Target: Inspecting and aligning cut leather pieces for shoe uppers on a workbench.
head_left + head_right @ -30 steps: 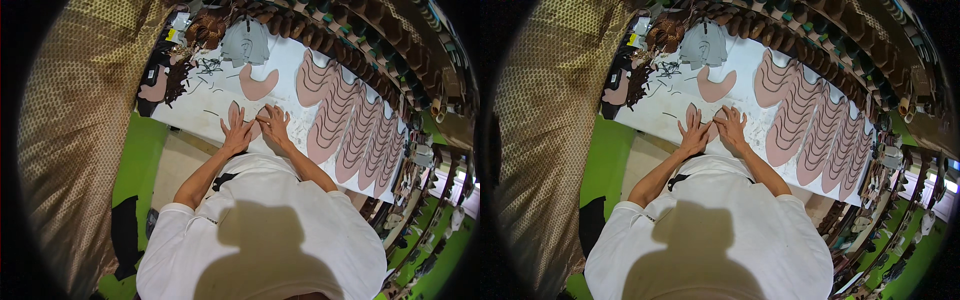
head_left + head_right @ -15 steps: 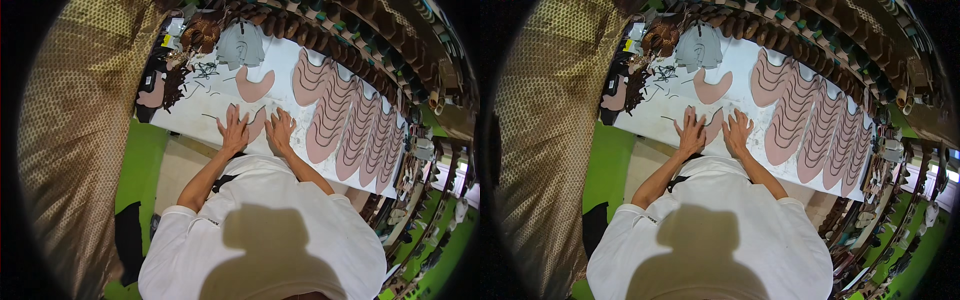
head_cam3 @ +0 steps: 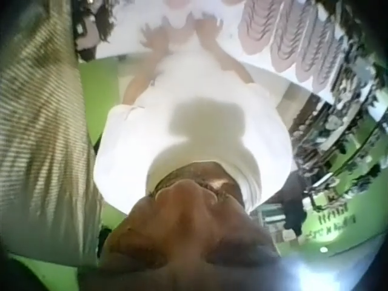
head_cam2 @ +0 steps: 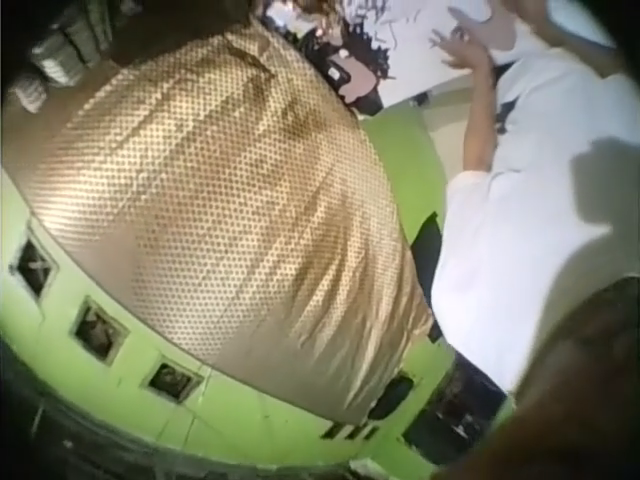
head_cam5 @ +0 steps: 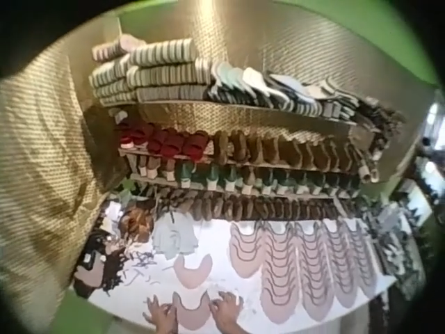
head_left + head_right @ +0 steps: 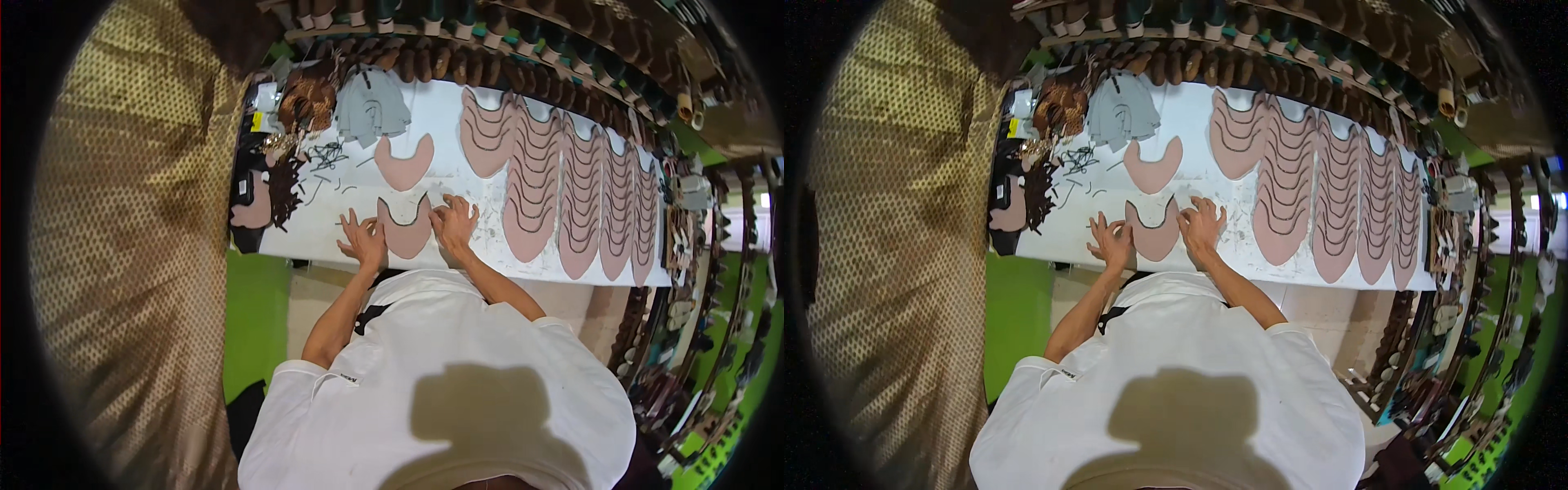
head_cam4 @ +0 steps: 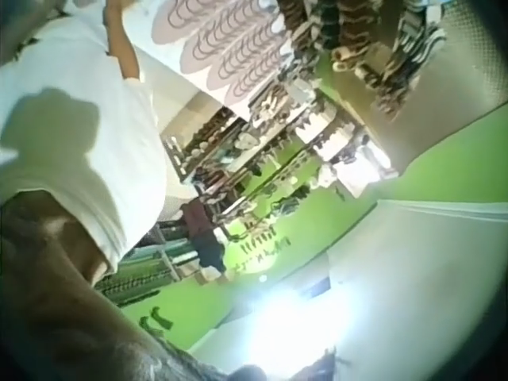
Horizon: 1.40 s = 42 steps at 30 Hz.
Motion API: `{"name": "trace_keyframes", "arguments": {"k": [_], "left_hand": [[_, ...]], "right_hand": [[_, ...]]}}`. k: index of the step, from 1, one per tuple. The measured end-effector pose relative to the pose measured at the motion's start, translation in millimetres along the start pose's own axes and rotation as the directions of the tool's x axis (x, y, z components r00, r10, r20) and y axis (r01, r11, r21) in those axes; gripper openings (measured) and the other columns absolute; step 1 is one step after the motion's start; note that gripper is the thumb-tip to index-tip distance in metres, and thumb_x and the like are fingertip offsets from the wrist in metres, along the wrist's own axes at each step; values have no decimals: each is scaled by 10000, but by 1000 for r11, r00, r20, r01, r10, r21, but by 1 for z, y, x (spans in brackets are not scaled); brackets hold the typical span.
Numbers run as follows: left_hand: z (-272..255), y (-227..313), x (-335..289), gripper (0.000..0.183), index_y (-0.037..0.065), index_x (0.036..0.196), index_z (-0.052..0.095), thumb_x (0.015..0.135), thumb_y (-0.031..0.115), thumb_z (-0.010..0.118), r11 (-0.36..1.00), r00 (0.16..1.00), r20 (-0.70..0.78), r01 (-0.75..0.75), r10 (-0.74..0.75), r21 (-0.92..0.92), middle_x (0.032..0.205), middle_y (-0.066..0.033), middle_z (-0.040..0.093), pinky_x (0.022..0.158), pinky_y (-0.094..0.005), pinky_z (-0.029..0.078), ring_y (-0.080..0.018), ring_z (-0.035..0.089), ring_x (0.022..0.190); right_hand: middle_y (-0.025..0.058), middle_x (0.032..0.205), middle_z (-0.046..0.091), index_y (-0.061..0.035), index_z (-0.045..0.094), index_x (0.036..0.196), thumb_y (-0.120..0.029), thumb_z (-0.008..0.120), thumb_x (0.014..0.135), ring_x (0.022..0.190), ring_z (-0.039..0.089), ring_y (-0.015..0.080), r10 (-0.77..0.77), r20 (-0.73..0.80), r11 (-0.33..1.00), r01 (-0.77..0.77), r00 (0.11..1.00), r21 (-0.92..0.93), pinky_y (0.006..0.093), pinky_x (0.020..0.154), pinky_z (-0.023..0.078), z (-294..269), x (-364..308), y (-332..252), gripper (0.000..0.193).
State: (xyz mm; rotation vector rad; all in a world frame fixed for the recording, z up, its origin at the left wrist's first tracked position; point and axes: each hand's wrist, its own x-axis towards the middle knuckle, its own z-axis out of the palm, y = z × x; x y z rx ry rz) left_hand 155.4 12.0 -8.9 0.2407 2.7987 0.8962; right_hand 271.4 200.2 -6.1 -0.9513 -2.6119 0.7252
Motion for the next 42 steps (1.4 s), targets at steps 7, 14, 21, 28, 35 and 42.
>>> {"name": "trace_keyframes", "arguments": {"k": [7,14,21,28,35,42], "left_hand": [[-20,11,9,206,202,994,803,879,364,748,998,989,147,-2,12,-65,1644,-83,442,1166,-785,60,-318,199,1611],[-24,36,5,275,176,1028,812,871,391,740,982,945,308,-50,105,-181,1583,-97,520,1168,-587,202,-305,373,1530],[17,77,11,239,193,1019,786,890,381,716,955,862,445,-134,244,-263,1542,-85,539,1145,-678,180,-283,372,1508],[61,129,35,282,148,1025,798,890,382,715,952,871,429,-126,241,-278,1484,-107,588,1099,-599,255,-296,520,1385],[87,187,64,276,115,974,806,880,363,727,965,921,346,-98,181,-245,1330,-103,683,1036,-536,326,-279,619,1226],[117,207,100,304,105,1004,828,868,371,775,984,940,310,-102,143,-144,1336,-88,679,1021,-598,357,-296,645,1134]], "right_hand": [[38,1330,678,-140,824,846,-298,764,806,1339,533,250,239,-75,964,-228,968,137,606,1162,255,-18,-14,-13,174],[55,1246,731,-118,818,801,-292,761,776,1265,601,276,351,-193,926,-310,916,215,534,1139,303,-47,-36,0,185],[91,1257,726,-102,818,823,-306,765,780,1242,610,300,432,-247,898,-388,867,209,496,1107,348,-80,-27,42,216],[133,1262,721,-84,817,841,-351,731,791,1225,625,343,436,-238,898,-401,868,182,480,1067,442,-119,21,71,285],[141,1282,718,-72,827,856,-402,722,789,1241,622,347,444,-198,891,-409,874,194,492,1075,438,-125,84,117,353],[144,1295,709,-79,840,905,-371,731,797,1271,596,356,369,-166,926,-349,914,142,494,1086,421,-122,134,142,331]]}}
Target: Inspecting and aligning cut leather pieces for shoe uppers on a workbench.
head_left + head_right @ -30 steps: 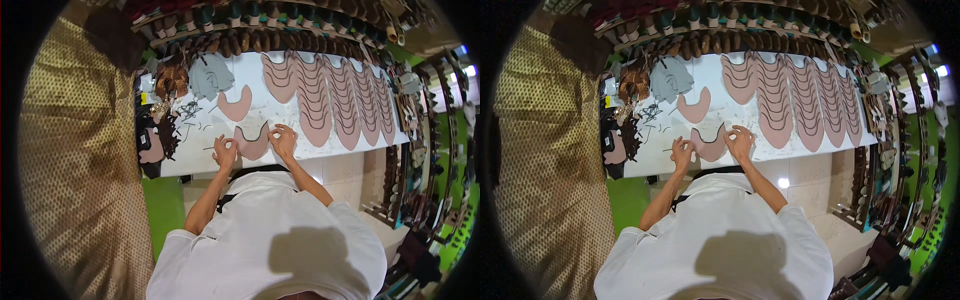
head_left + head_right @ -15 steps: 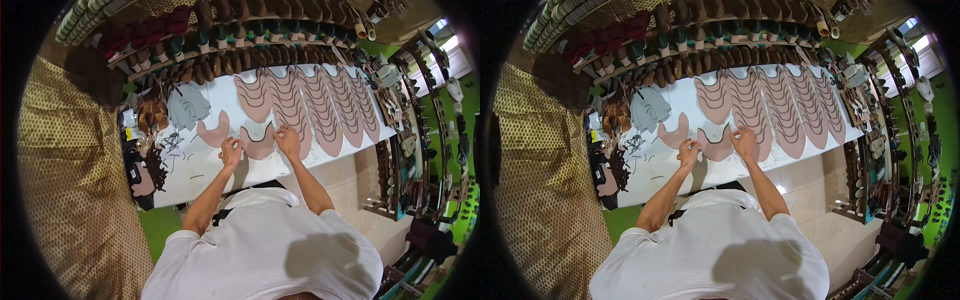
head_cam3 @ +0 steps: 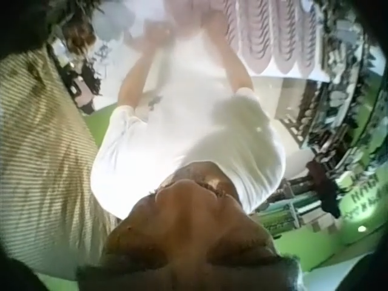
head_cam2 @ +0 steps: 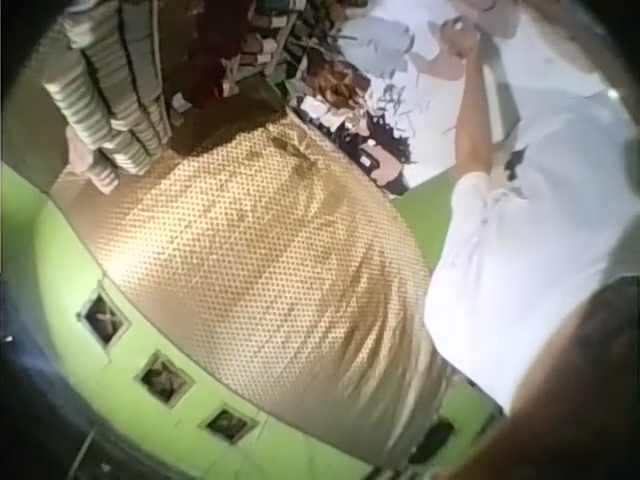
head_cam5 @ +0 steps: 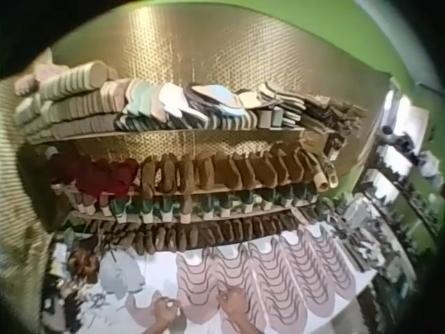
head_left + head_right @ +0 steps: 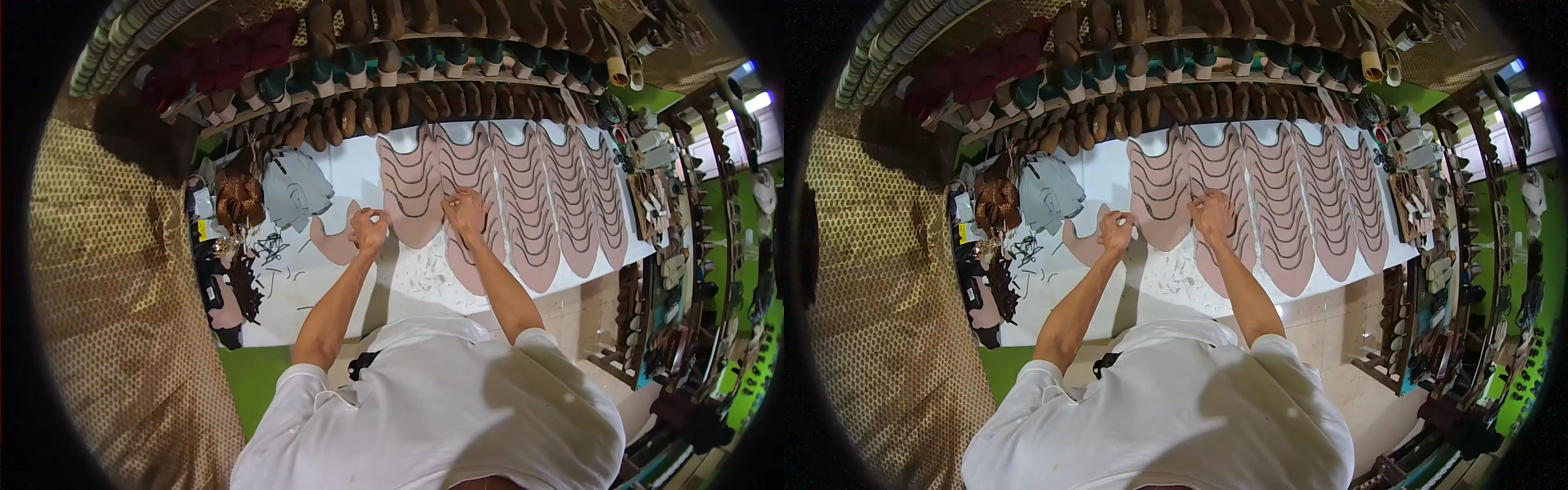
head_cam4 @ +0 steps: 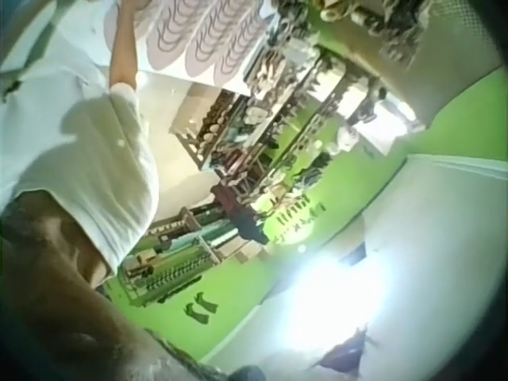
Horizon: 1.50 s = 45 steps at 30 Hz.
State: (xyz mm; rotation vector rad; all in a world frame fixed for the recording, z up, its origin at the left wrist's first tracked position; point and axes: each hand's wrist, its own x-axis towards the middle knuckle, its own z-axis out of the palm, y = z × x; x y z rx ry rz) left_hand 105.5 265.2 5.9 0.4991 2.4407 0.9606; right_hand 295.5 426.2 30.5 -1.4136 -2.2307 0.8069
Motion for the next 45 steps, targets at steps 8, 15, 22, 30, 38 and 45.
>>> {"name": "trace_keyframes", "arguments": {"k": [8,15,22,30,38,45], "left_hand": [[25,-2,19,269,142,961,841,846,381,796,979,986,-90,-124,140,159,1291,-73,650,1037,-631,318,-312,535,1288],[27,3,15,221,176,930,821,841,363,745,963,994,-86,-39,64,267,1304,-64,583,1071,-652,240,-308,428,1381],[23,-10,-1,272,189,1071,779,838,324,738,945,929,-226,-245,294,218,1340,-66,577,1051,-614,257,-292,451,1366],[-23,-69,-64,239,206,1113,762,885,274,738,966,924,-302,-187,234,176,1396,-56,587,1040,-517,261,-257,458,1368],[-79,-129,-108,212,202,1094,766,888,195,712,981,917,-384,-33,106,192,1392,-70,588,1051,-504,267,-247,457,1384],[-115,-166,-99,224,201,1081,770,868,177,704,972,920,-349,-113,180,205,1411,-71,571,1074,-537,249,-251,439,1402]], "right_hand": [[74,1240,705,-103,822,787,-240,763,748,1221,581,299,-44,-72,995,37,996,-96,465,1051,375,24,19,16,154],[87,1299,681,-98,837,914,-239,761,818,1295,540,307,-96,-20,980,91,995,-176,484,1126,329,25,17,16,187],[84,1348,638,-112,788,1087,-263,795,840,1284,531,302,-289,-163,939,247,943,-238,514,1093,357,18,4,-6,290],[119,1272,654,-78,782,964,-155,775,822,1251,563,336,-576,76,817,572,814,73,508,1065,392,67,-42,-55,161],[98,1335,596,-113,804,962,-230,760,842,1369,475,309,-720,317,687,698,617,204,546,1172,302,132,-109,-113,173],[79,1342,604,-114,780,978,-228,748,859,1358,485,293,-688,394,682,729,609,65,561,1195,286,147,-118,-133,168]]}}
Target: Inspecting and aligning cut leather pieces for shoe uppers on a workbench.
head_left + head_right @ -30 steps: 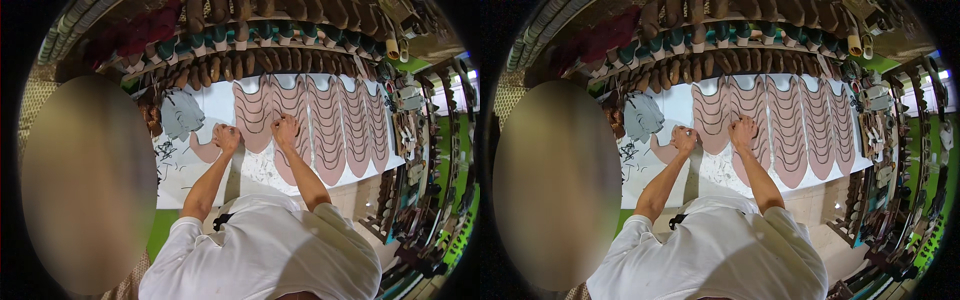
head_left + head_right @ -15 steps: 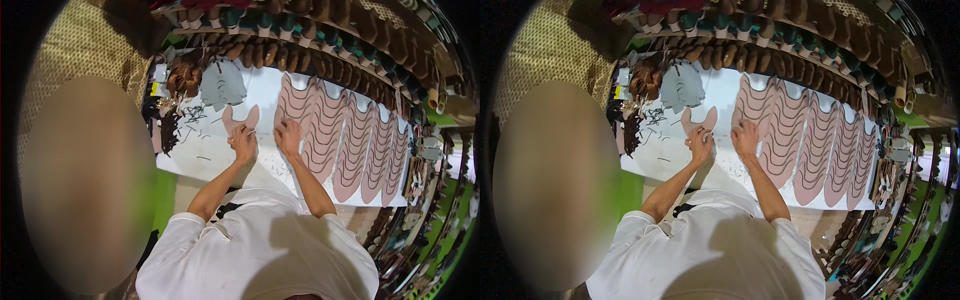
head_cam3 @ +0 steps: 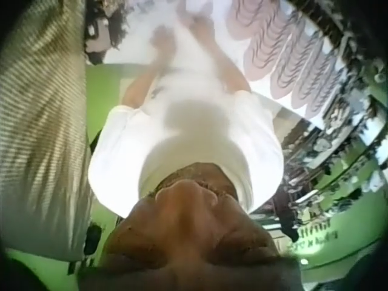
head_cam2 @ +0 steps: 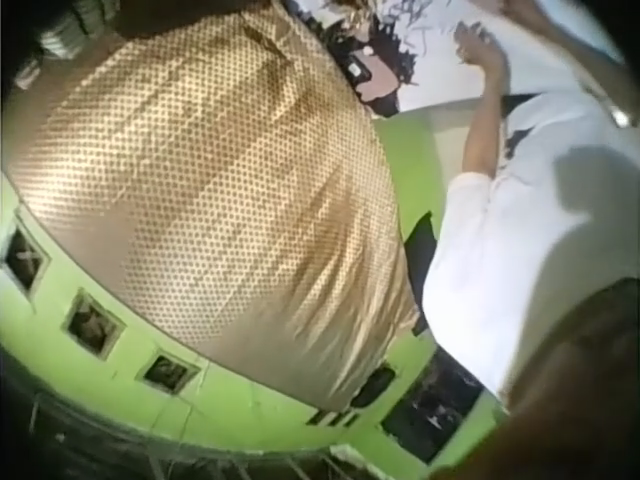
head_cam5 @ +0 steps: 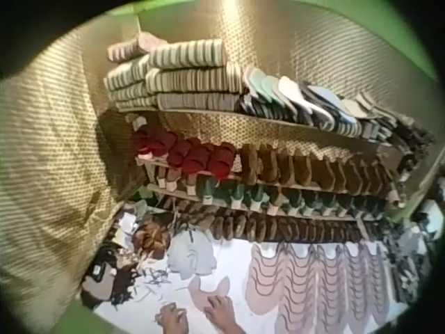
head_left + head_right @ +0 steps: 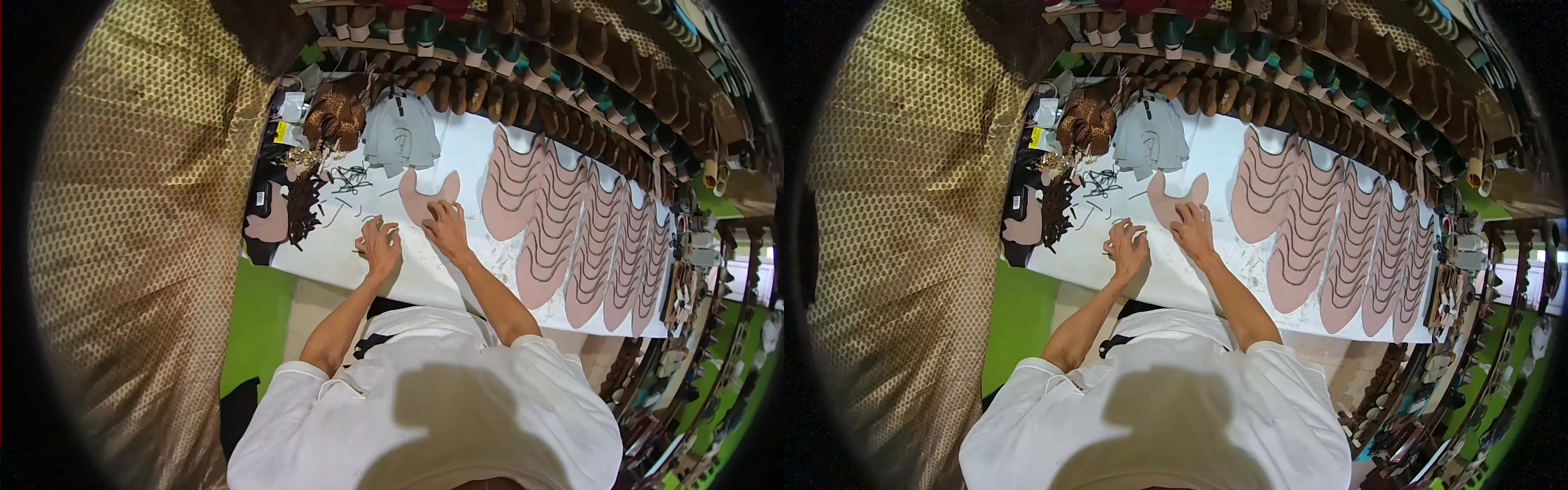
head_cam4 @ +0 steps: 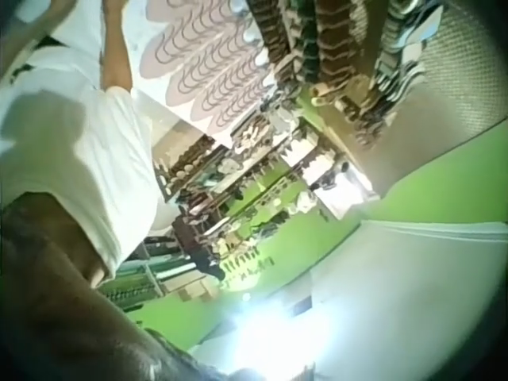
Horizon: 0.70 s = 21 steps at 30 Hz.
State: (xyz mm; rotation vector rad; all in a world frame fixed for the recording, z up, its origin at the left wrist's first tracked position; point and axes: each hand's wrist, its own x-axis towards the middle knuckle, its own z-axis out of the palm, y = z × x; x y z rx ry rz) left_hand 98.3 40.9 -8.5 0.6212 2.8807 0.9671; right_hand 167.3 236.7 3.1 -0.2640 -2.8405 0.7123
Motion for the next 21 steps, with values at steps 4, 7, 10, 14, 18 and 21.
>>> {"name": "trace_keyframes", "arguments": {"k": [4,7,10,14,18,21], "left_hand": [[-7,-22,23,236,209,1083,766,855,182,714,996,995,72,-72,76,-58,1420,-64,559,1073,-558,250,-257,433,1412],[-10,-39,40,259,217,1093,761,838,185,733,990,987,91,-125,130,-58,1429,-63,551,1068,-569,255,-267,425,1423],[-15,-57,49,271,223,1090,758,822,183,750,983,978,114,-170,177,-70,1427,-64,555,1065,-581,258,-274,425,1424],[-24,-76,58,262,224,1079,755,823,171,756,975,967,131,-207,217,-82,1427,-73,557,1066,-593,258,-280,422,1430],[-39,-110,59,253,223,1080,751,833,171,756,975,973,79,-209,215,-79,1430,-82,556,1072,-611,254,-290,428,1428],[-62,-126,54,247,206,1088,750,843,170,747,981,978,98,-174,182,-88,1427,-83,563,1062,-626,264,-296,432,1427]], "right_hand": [[77,1353,610,-116,724,993,-208,688,935,1356,502,285,-95,-17,984,92,995,-155,581,1201,289,6,9,2,115],[76,1364,611,-114,685,1033,-195,651,973,1361,505,290,-64,-135,972,31,989,-233,592,1199,290,-6,30,10,106],[76,1381,612,-114,662,1060,-188,637,986,1370,501,295,-42,-202,955,-20,979,-295,593,1197,291,-41,62,4,107],[88,1408,595,-127,651,1100,-170,629,1007,1390,483,302,-77,-261,934,-22,962,-356,576,1196,257,-87,85,-3,105],[86,1407,595,-124,646,1091,-168,669,991,1375,492,301,-109,-264,928,3,958,-373,558,1192,266,-104,73,-29,112],[85,1399,596,-134,649,1098,-155,691,970,1368,500,301,-103,-269,935,1,958,-355,550,1185,285,-93,34,-45,136]]}}
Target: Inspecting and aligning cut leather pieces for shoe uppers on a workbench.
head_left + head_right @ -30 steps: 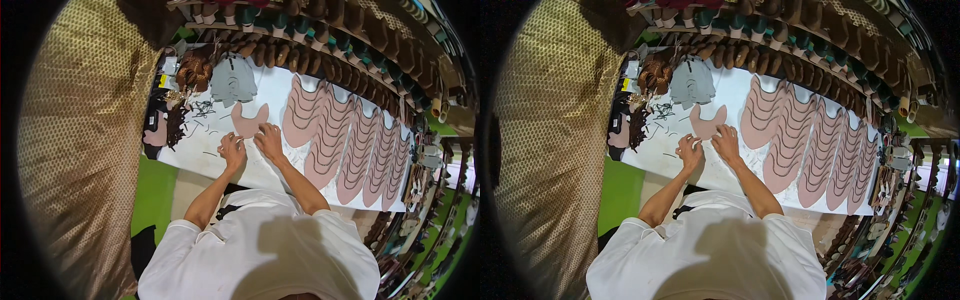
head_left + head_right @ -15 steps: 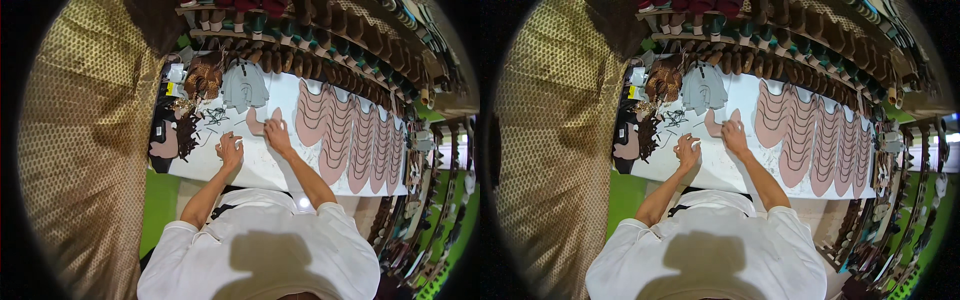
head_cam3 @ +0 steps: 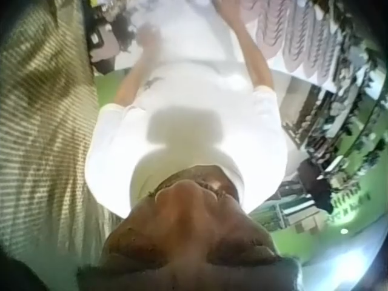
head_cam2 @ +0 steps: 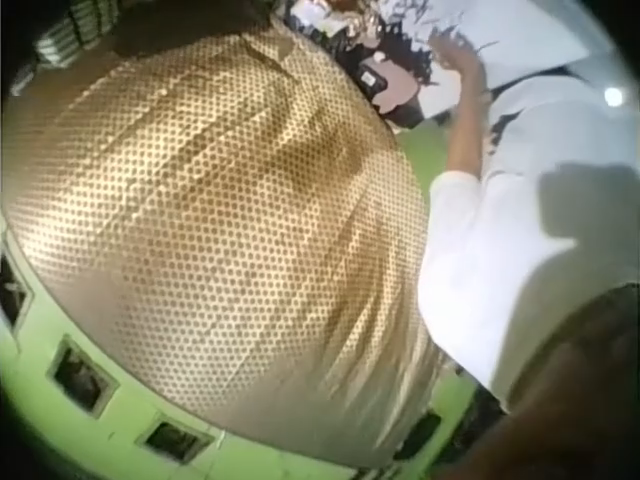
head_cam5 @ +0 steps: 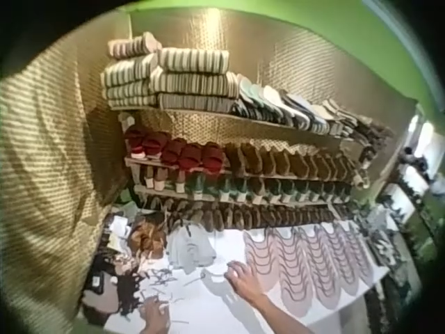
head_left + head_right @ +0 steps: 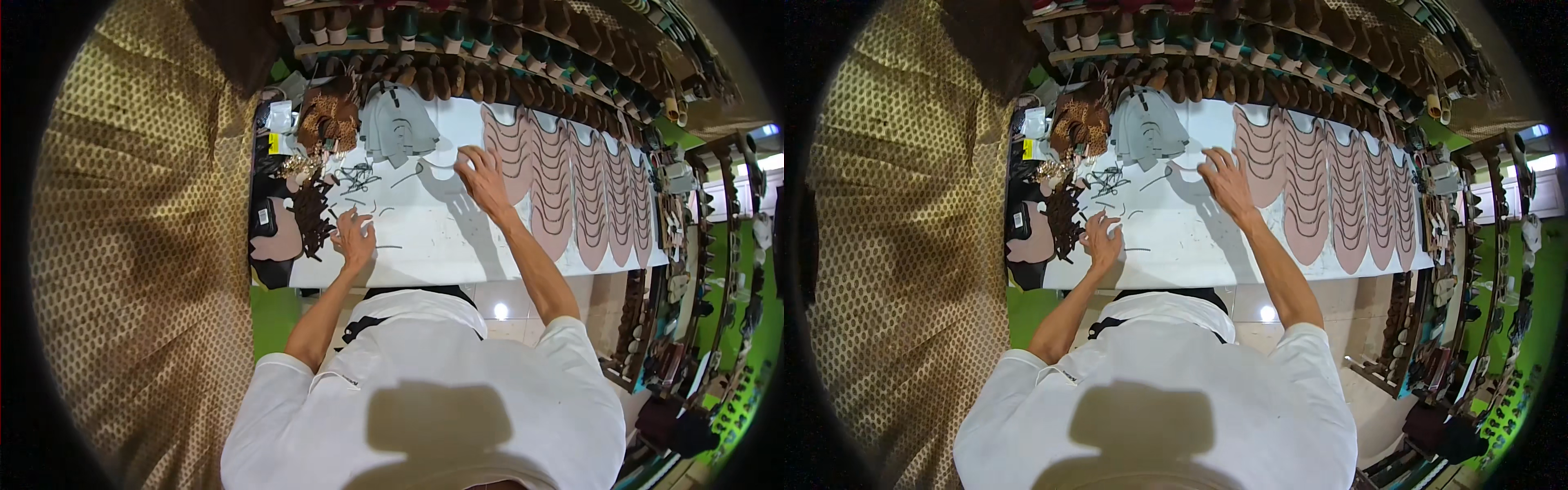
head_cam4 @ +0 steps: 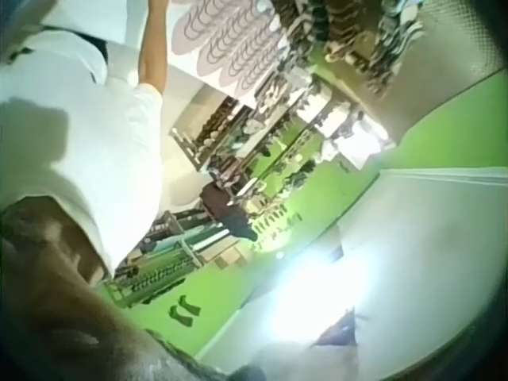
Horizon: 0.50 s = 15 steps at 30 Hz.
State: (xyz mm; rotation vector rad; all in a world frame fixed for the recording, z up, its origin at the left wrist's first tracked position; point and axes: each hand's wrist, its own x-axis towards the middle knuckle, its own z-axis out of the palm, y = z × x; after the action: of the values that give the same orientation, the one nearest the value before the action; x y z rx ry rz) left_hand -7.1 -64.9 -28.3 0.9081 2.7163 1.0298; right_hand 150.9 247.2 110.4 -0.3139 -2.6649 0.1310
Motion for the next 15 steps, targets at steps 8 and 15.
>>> {"name": "trace_keyframes", "arguments": {"k": [8,15], "left_hand": [[-31,-31,-58,226,189,1068,773,851,152,722,998,999,-31,41,-40,55,1446,-93,569,1055,-568,268,-287,434,1435],[-29,-24,-86,261,197,1091,781,833,174,743,995,999,50,13,-18,98,1469,-80,552,1061,-573,269,-281,399,1460]], "right_hand": [[68,1411,589,-142,678,1095,-150,687,956,1385,498,289,159,180,979,-179,971,98,582,1190,282,20,-149,-71,139],[52,1387,588,-151,683,1095,-197,693,969,1379,501,266,271,152,953,-287,950,95,577,1203,262,31,-196,-100,134]]}}
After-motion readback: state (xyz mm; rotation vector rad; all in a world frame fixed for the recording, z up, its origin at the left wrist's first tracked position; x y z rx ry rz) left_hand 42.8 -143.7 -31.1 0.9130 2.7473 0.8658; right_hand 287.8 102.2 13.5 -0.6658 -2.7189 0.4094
